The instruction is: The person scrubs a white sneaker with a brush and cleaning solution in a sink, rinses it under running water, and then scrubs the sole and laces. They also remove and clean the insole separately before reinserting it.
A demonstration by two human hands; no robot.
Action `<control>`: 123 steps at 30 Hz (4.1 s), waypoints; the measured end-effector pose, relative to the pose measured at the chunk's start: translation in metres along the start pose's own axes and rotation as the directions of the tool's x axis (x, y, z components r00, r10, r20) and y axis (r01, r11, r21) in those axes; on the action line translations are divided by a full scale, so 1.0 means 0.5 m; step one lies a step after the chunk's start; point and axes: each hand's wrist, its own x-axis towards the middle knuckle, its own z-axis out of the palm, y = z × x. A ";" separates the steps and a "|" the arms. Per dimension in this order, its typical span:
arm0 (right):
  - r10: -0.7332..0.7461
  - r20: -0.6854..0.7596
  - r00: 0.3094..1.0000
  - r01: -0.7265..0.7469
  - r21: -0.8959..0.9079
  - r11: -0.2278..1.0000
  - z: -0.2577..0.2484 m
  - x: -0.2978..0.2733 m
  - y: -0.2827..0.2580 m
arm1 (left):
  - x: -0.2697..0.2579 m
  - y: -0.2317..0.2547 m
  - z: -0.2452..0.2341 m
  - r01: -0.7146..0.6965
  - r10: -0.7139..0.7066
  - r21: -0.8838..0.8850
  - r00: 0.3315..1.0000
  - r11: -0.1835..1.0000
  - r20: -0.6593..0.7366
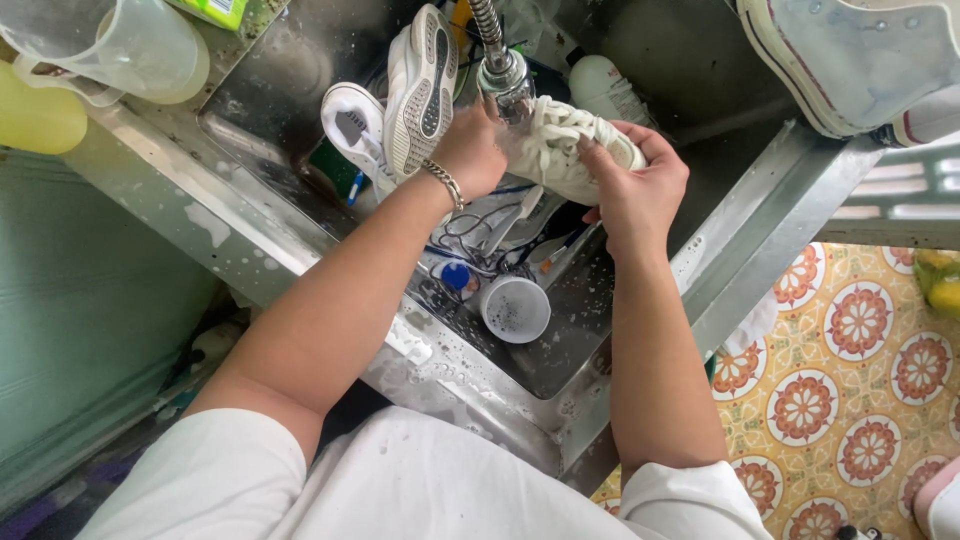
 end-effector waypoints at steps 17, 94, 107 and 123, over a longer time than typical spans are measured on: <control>-0.989 0.068 0.129 0.980 -0.160 0.116 -0.034 0.092 0.071 | -0.042 0.118 -0.070 0.261 -0.226 -0.767 0.962 0.586 0.154; 0.348 0.407 0.845 -0.523 0.485 0.701 0.042 -0.146 0.095 | -0.070 0.057 -0.052 0.132 -0.362 -0.713 0.915 0.688 -0.179; 0.436 0.481 0.760 -0.626 0.363 0.690 0.057 -0.107 0.042 | -0.062 0.072 -0.076 0.084 -0.167 -0.447 0.974 0.891 -0.150; 0.389 0.489 0.780 -0.557 0.261 0.788 0.114 -0.034 0.018 | 0.024 0.013 -0.083 0.141 -0.452 -0.808 0.876 0.572 -0.167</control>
